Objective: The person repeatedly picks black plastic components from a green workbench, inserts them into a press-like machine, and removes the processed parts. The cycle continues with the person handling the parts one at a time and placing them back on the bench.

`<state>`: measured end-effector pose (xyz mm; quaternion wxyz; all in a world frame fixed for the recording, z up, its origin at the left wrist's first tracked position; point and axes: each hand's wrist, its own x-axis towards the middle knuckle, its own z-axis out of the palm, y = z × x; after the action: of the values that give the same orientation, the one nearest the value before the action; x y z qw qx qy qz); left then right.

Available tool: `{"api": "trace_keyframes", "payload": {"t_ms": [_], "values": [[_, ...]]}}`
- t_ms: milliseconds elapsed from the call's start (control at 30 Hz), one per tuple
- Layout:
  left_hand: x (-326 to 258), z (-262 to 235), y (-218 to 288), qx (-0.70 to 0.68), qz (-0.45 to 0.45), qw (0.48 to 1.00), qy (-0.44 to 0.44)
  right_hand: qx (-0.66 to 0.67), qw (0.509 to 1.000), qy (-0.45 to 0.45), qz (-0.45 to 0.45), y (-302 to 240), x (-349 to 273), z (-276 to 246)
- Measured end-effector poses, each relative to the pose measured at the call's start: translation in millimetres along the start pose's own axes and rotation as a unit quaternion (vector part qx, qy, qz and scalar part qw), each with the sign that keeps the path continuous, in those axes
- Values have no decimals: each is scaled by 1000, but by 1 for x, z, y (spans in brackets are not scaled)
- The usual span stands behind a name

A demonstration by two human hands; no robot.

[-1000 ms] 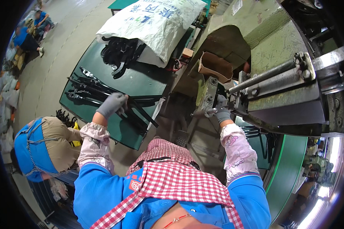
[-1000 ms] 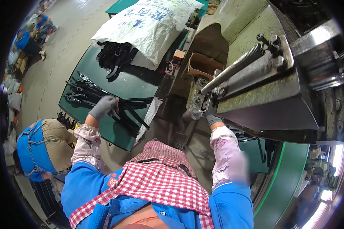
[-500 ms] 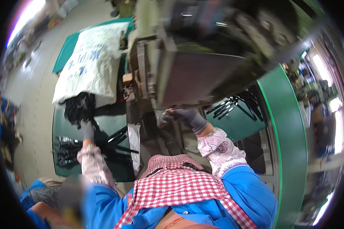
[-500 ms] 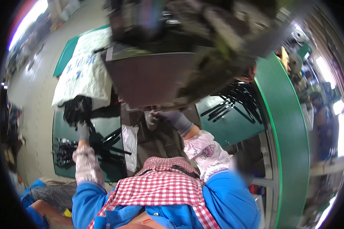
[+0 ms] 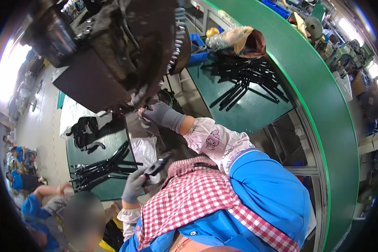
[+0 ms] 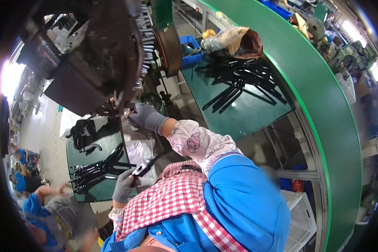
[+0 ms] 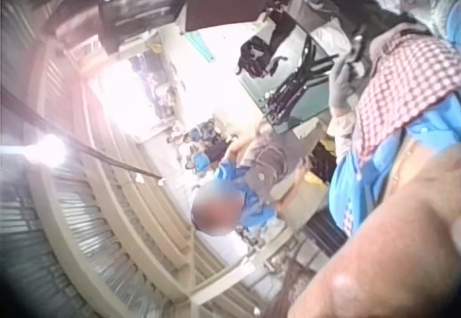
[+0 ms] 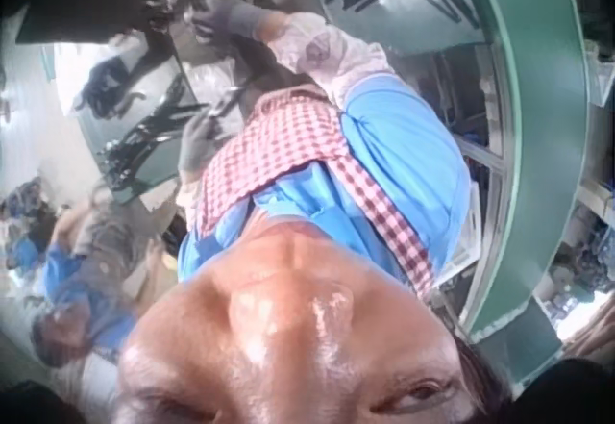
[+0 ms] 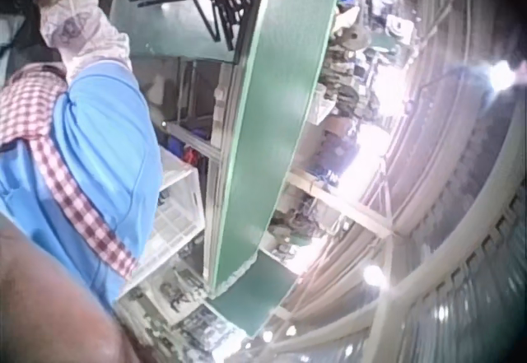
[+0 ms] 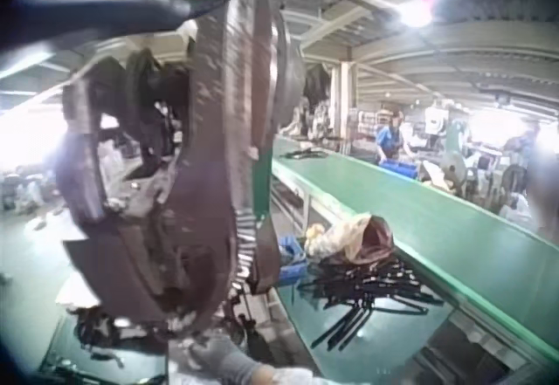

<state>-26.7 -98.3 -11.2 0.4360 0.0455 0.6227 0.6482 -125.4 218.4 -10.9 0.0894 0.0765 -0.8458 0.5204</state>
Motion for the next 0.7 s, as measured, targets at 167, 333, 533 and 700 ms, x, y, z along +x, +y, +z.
{"api": "trace_keyframes", "payload": {"t_ms": [167,333,533,700], "values": [[19,72,-30,-80,96,992,28,176,973,-141,48,-9,-96,-48],[41,152,5,-36,23,999,-28,202,933,-237,182,-10,-157,-112],[83,217,13,73,-24,995,-70,167,947,-272,21,59,-154,-152],[73,238,12,87,-36,996,-6,-253,921,29,295,195,-116,-255]]}}
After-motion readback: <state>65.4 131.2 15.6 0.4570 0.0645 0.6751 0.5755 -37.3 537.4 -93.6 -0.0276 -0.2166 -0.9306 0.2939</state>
